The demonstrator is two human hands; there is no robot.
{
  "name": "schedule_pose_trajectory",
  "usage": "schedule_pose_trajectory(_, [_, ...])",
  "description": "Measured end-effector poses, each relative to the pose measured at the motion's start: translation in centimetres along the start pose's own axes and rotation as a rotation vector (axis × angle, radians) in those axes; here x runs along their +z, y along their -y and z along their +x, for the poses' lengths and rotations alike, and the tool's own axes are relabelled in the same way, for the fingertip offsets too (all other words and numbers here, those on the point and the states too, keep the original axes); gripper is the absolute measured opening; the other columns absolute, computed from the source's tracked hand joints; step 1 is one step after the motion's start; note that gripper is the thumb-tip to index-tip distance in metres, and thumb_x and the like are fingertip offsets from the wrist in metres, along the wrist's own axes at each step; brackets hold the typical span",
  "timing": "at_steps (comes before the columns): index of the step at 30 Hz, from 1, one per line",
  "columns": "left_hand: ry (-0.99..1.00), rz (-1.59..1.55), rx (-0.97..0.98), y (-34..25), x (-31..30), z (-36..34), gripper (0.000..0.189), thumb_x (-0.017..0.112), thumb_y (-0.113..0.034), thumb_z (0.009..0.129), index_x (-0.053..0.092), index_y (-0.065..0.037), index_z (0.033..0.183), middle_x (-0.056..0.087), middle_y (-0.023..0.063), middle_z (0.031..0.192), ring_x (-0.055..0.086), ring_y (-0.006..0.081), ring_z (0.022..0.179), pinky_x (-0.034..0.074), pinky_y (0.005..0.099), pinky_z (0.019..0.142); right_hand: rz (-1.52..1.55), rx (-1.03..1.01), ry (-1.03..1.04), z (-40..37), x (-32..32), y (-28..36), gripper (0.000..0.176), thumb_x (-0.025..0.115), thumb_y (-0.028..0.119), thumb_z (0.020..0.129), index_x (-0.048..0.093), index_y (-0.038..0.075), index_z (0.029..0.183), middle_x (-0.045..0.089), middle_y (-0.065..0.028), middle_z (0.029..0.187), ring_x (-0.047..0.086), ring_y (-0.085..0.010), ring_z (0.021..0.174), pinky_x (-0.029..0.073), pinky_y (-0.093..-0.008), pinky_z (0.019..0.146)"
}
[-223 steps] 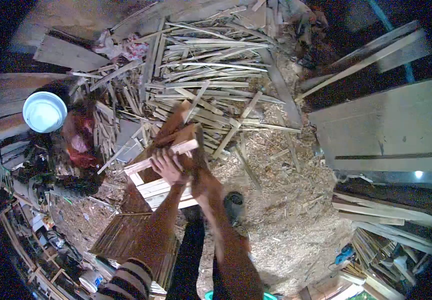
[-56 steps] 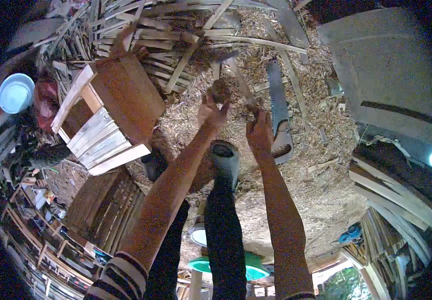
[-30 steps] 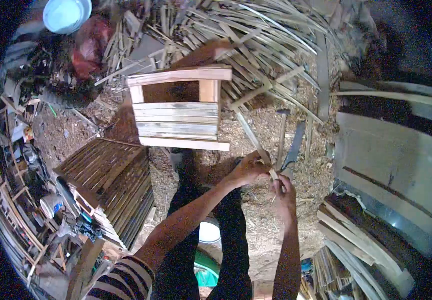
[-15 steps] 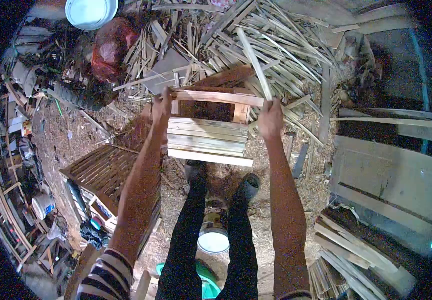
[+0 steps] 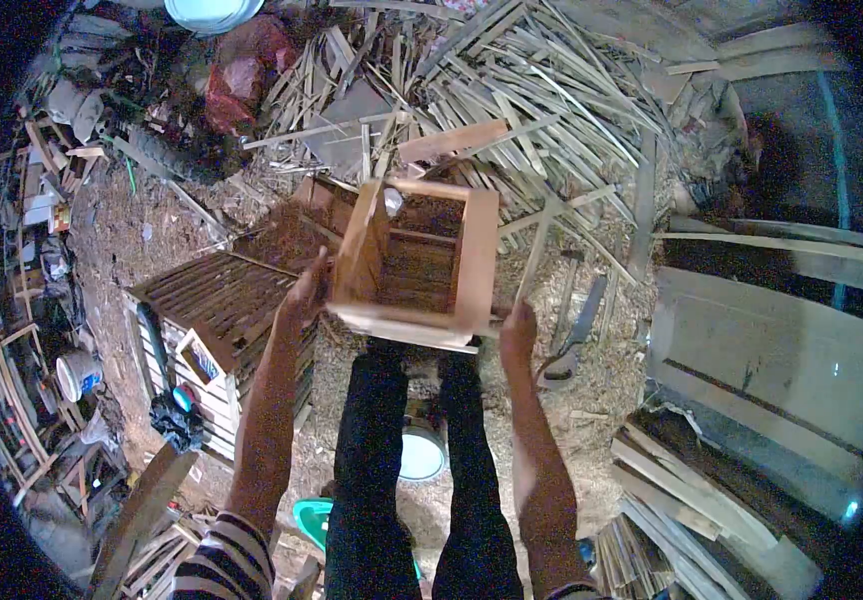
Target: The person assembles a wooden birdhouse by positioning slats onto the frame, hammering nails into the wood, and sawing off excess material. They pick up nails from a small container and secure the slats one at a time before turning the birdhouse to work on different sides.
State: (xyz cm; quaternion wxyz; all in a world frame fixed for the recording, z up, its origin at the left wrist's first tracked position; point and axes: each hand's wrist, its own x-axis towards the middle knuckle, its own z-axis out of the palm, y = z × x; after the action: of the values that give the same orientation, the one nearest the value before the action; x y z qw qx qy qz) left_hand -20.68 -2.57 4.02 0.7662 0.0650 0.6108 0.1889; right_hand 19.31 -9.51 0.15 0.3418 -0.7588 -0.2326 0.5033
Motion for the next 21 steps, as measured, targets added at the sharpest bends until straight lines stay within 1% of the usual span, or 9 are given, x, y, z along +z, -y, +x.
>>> schedule_pose_trajectory(2, [-0.114, 0.208, 0.067, 3.8, -1.2, 1.3, 0.07, 0.039, -0.06, 0.089, 0.046, -0.005, 0.132, 0.046, 0.0163, 0.132, 0.044, 0.024, 0.119, 0.033, 0.0376, 0.099, 0.018, 0.145, 0.067, -3.0, -0.5, 0.8, 0.032, 0.037, 0.034, 0.098, 0.048, 0.004, 0.094, 0.063, -0.0103, 0.086, 0.061, -0.0168, 0.074, 0.047, -0.0274, 0.06])
schedule_pose_trajectory(4, [-0.068, 0.339, 0.073, 5.5, -0.1, -0.2, 0.067, 0.044, -0.055, 0.089, 0.045, -0.004, 0.132, 0.043, 0.0158, 0.134, 0.04, 0.0248, 0.124, 0.03, 0.0386, 0.102, -0.125, -0.217, 0.079, -3.8, -0.2, -4.0, 0.036, 0.038, 0.037, 0.098, 0.047, 0.003, 0.095, 0.062, -0.0094, 0.084, 0.061, -0.0174, 0.077, 0.047, -0.0277, 0.065])
schedule_pose_trajectory(6, [0.208, 0.47, 0.538, 11.5, -4.9, 5.7, 0.062, 0.047, -0.048, 0.09, 0.044, -0.003, 0.133, 0.044, 0.0146, 0.134, 0.038, 0.0261, 0.126, 0.027, 0.0397, 0.105, 0.038, 0.007, -0.004, -4.8, 0.9, -2.0, 0.031, 0.045, 0.035, 0.096, 0.046, 0.005, 0.092, 0.055, -0.0048, 0.075, 0.057, -0.0142, 0.072, 0.045, -0.0262, 0.066])
schedule_pose_trajectory(7, [-0.211, 0.324, 0.131, 3.1, 4.9, -2.5, 0.055, 0.044, -0.041, 0.092, 0.045, -0.003, 0.132, 0.047, 0.013, 0.132, 0.042, 0.024, 0.123, 0.028, 0.0367, 0.104, -0.066, -0.055, 0.011, -5.4, 1.4, 0.4, 0.027, 0.05, 0.032, 0.094, 0.046, 0.005, 0.092, 0.052, -0.0029, 0.072, 0.054, -0.0127, 0.068, 0.044, -0.0259, 0.063])
schedule_pose_trajectory(8, [-0.077, 0.059, 0.371, 8.5, -0.6, 3.1, 0.054, 0.049, -0.04, 0.091, 0.049, -0.002, 0.128, 0.052, 0.0118, 0.126, 0.046, 0.0214, 0.118, 0.031, 0.0346, 0.102, -0.175, -0.118, 0.029, -5.4, 1.8, 1.3, 0.024, 0.055, 0.028, 0.093, 0.046, 0.005, 0.092, 0.049, -0.001, 0.069, 0.052, -0.0111, 0.065, 0.044, -0.0255, 0.06])
schedule_pose_trajectory(11, [-0.226, 0.134, 0.27, 4.5, 4.1, 1.1, 0.053, 0.053, -0.042, 0.09, 0.053, -0.001, 0.123, 0.055, 0.0104, 0.12, 0.049, 0.0191, 0.113, 0.035, 0.0331, 0.098, -0.021, -0.054, 0.091, -2.4, 2.1, 0.2, 0.022, 0.061, 0.019, 0.089, 0.046, 0.005, 0.094, 0.052, -0.0013, 0.073, 0.05, -0.0092, 0.062, 0.043, -0.0245, 0.055])
schedule_pose_trajectory(13, [-0.181, -0.115, 0.517, 5.6, 3.6, 3.1, 0.042, 0.045, -0.04, 0.095, 0.057, -0.003, 0.112, 0.061, 0.0093, 0.1, 0.056, 0.0184, 0.092, 0.042, 0.0324, 0.083, -0.081, -0.1, 0.044, -2.0, 1.8, -0.3, 0.021, 0.062, 0.017, 0.088, 0.046, 0.005, 0.094, 0.052, -0.0008, 0.073, 0.051, -0.0092, 0.062, 0.043, -0.0244, 0.053])
schedule_pose_trajectory(17, [-0.339, -0.214, 0.374, 5.5, 6.0, -1.9, 0.037, 0.039, -0.04, 0.097, 0.058, -0.009, 0.102, 0.06, 0.0039, 0.091, 0.055, 0.0139, 0.088, 0.042, 0.0323, 0.083, -0.051, -0.04, -0.042, -4.6, 0.4, 2.4, 0.022, 0.064, 0.012, 0.085, 0.046, 0.006, 0.094, 0.056, -0.002, 0.077, 0.054, -0.0103, 0.065, 0.046, -0.0247, 0.053])
schedule_pose_trajectory(21, [-0.357, -0.29, 0.49, 8.5, 5.3, -1.5, 0.062, 0.043, -0.047, 0.094, 0.039, -0.001, 0.135, 0.043, 0.0121, 0.134, 0.048, 0.0227, 0.114, 0.035, 0.0361, 0.1, 0.145, -0.019, -0.013, -5.8, 0.3, 3.0, 0.031, 0.069, 0.008, 0.08, 0.042, 0.003, 0.096, 0.061, -0.0088, 0.088, 0.061, -0.0166, 0.08, 0.05, -0.0281, 0.068])
